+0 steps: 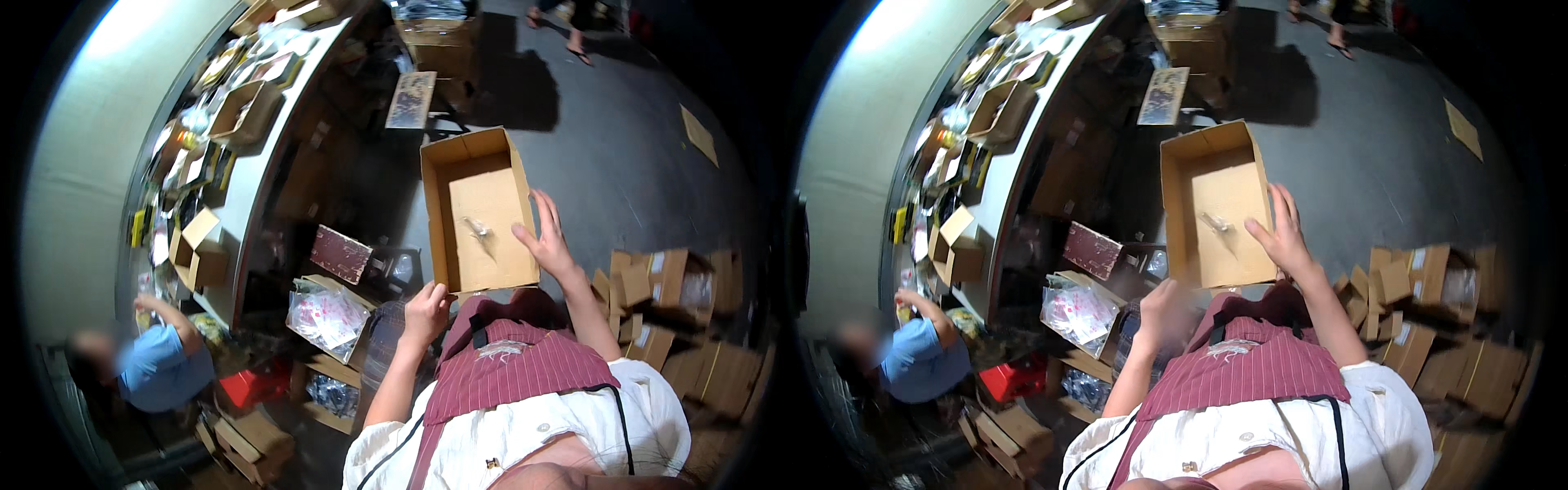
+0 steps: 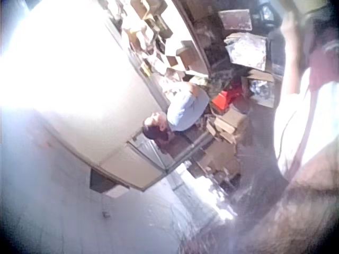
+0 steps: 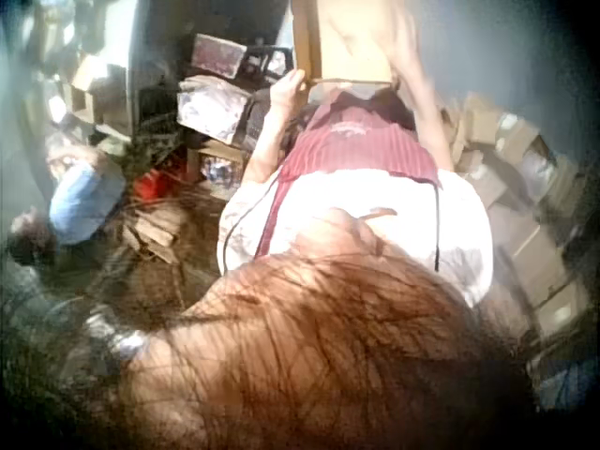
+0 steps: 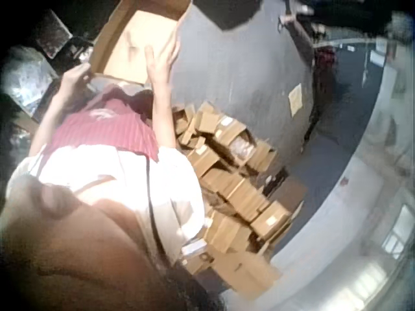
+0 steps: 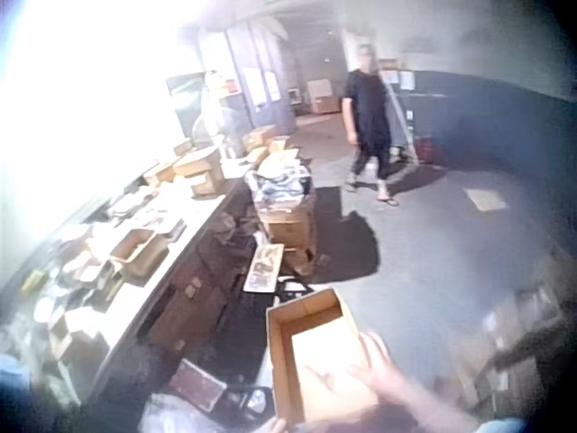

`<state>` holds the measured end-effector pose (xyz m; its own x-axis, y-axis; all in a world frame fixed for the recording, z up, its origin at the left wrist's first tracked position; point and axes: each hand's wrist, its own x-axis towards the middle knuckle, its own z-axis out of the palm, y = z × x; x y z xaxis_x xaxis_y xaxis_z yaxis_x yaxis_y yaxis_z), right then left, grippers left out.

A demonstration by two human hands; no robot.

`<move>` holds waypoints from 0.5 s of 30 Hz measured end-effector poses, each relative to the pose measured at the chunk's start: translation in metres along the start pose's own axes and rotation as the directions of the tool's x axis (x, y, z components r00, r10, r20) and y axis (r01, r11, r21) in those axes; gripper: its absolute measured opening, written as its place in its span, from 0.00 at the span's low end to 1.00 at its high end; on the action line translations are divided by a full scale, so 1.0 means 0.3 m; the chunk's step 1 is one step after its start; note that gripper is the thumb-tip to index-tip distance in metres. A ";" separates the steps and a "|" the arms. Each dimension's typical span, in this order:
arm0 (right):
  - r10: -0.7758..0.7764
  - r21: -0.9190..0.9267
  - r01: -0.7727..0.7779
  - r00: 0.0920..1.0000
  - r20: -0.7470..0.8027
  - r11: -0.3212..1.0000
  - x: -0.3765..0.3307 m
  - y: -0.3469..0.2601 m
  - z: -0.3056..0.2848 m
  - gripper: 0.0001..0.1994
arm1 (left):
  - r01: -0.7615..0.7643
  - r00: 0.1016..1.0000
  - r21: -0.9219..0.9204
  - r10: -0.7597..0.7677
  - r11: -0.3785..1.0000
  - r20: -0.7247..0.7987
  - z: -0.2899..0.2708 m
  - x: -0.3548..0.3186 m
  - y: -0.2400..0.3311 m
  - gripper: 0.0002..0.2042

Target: The person sorts small metal hardware parts from a cardboard box into a clear plastic bag. They handle the items by hand, occasionally picking up and inspecting individual pieces before placing them into the bag. The person also moves a stack of cardboard boxes and handles a yellow notepad during the process.

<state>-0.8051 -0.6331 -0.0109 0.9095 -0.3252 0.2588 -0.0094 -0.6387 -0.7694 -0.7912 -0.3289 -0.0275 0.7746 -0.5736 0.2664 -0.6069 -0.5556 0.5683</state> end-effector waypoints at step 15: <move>-0.104 0.302 -0.504 0.382 0.918 0.809 0.599 0.411 0.388 0.48 | 0.728 0.680 0.005 -0.721 0.686 -0.133 0.298 0.238 -0.064 0.10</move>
<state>-0.5943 -0.6891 -0.1273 0.7301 0.5825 -0.3573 -0.3410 -0.1425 -0.9292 -0.7401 -0.4130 -0.0888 0.9881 0.0903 -0.1248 0.1464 -0.8017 0.5795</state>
